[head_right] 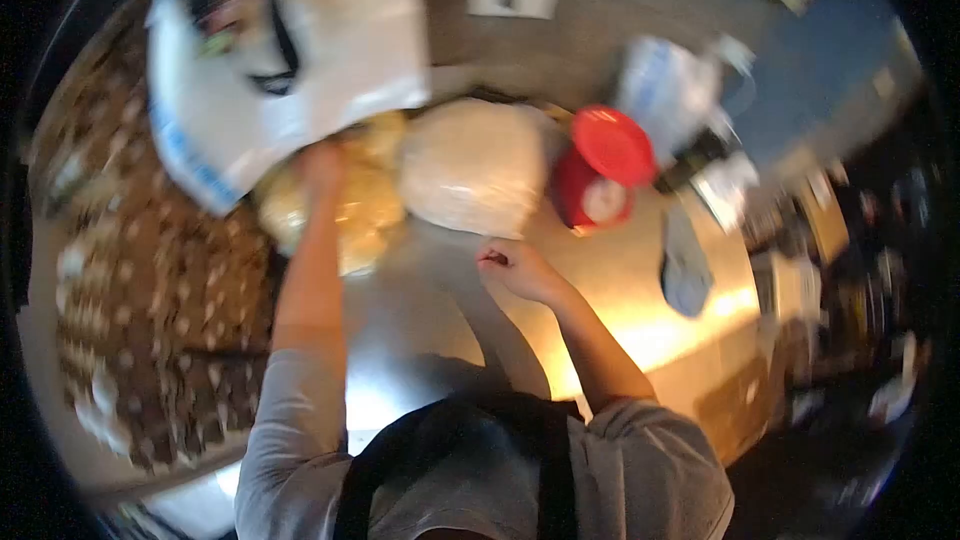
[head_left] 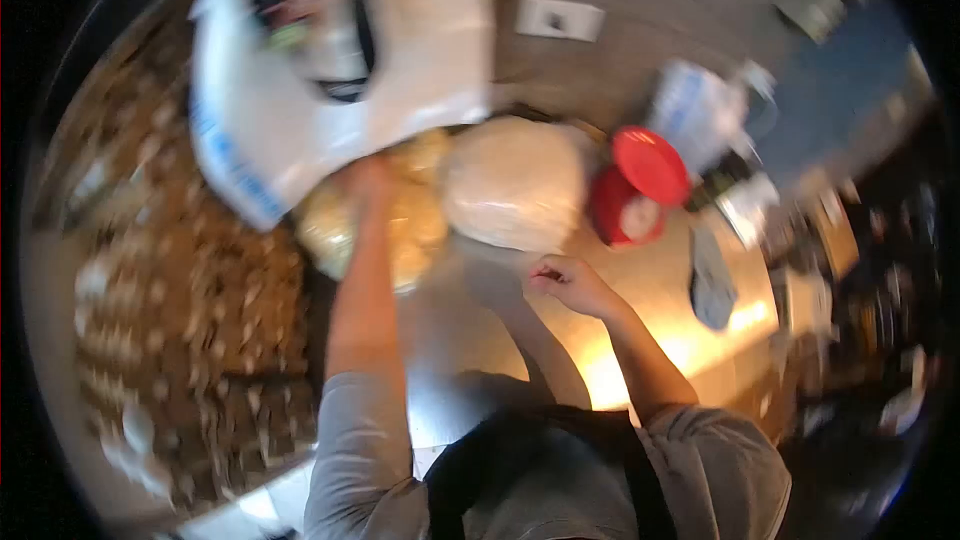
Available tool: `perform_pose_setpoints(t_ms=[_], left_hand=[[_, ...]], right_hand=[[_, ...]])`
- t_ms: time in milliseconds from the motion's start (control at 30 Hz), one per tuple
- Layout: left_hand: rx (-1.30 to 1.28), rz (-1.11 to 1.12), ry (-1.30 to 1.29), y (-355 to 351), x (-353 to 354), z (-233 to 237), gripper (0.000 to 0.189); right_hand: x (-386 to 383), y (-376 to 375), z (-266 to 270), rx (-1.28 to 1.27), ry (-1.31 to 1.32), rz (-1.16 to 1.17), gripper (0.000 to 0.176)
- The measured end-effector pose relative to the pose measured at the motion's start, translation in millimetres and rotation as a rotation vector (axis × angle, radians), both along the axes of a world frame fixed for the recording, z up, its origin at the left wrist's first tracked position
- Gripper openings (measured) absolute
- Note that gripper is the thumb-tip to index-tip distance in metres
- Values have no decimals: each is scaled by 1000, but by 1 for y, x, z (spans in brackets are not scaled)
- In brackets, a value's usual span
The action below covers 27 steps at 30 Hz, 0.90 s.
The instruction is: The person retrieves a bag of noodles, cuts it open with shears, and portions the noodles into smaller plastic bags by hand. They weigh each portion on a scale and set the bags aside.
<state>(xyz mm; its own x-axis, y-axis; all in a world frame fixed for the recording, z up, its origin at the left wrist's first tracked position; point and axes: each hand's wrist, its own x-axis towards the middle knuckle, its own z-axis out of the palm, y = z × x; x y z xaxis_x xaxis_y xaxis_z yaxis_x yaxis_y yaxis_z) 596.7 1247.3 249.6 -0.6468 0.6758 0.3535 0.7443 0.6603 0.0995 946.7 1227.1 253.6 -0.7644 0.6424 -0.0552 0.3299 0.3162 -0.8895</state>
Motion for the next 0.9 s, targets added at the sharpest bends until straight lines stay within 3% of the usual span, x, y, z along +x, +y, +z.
perform_pose_setpoints(t_ms=[100,167,367,533,600,633,733,833,900], left_hand=[[1,-2,-62,19,-17,1,47],[95,15,-186,33,-27,2,45],[871,50,-1026,16,-30,1,40],[1114,-37,-1543,-71,-2,-12,37],[1129,-101,-1569,-107,15,-21,34],[1149,-131,-1570,-127,24,-22,32],[1079,-25,-1392,-181,55,-15,20],[1114,136,-1300,-217,143,29,15],[1092,91,-1247,-240,164,30,13]], right_hand=[[72,-12,-10,-171,27,-248,10],[115,-25,-7,-126,-32,-372,13],[202,-67,-18,-207,-14,-634,14],[254,-65,-39,-211,53,-649,13],[265,-57,-45,-120,88,-620,12],[269,-56,-40,-211,88,-641,12],[269,-45,-27,-247,42,-599,10],[260,-30,-31,-281,80,-512,10],[248,-17,-35,-292,115,-448,10]])
